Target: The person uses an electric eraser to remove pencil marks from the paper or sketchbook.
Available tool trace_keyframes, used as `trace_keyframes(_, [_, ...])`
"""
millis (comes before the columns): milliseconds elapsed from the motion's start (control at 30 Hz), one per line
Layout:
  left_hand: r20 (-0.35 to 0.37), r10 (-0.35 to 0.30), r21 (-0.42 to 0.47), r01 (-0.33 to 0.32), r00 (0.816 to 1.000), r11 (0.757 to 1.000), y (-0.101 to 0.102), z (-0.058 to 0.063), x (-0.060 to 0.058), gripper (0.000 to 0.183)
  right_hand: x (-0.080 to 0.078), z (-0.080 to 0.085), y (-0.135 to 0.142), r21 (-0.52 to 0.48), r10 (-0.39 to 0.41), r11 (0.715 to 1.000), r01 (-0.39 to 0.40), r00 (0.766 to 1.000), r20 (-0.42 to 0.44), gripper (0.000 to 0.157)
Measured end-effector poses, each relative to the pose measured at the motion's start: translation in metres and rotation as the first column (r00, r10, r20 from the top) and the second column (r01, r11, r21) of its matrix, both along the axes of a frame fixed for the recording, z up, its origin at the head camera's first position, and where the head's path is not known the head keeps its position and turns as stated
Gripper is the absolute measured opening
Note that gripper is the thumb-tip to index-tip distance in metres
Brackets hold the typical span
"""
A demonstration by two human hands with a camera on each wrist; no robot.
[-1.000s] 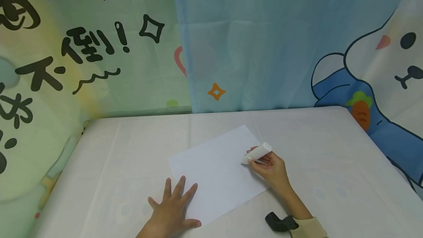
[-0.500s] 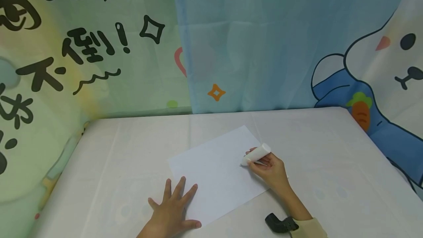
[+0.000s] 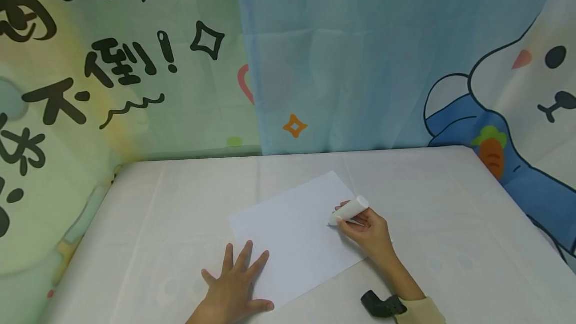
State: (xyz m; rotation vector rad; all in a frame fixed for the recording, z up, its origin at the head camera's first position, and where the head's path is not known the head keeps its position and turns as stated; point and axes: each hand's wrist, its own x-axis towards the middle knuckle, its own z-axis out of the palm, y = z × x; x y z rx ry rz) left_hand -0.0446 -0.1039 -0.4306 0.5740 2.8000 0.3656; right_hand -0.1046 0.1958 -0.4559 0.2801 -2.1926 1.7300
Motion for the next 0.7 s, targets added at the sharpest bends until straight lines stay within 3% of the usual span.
trace_keyframes(700, [0.000, 0.001, -0.005, -0.001, 1.000, 1.000, 0.0004, 0.0006, 0.0001, 0.091, -0.0003, 0.0003, 0.0017, -0.005, 0.004, 1.000, -0.004, 1.000, -0.002, 0.037])
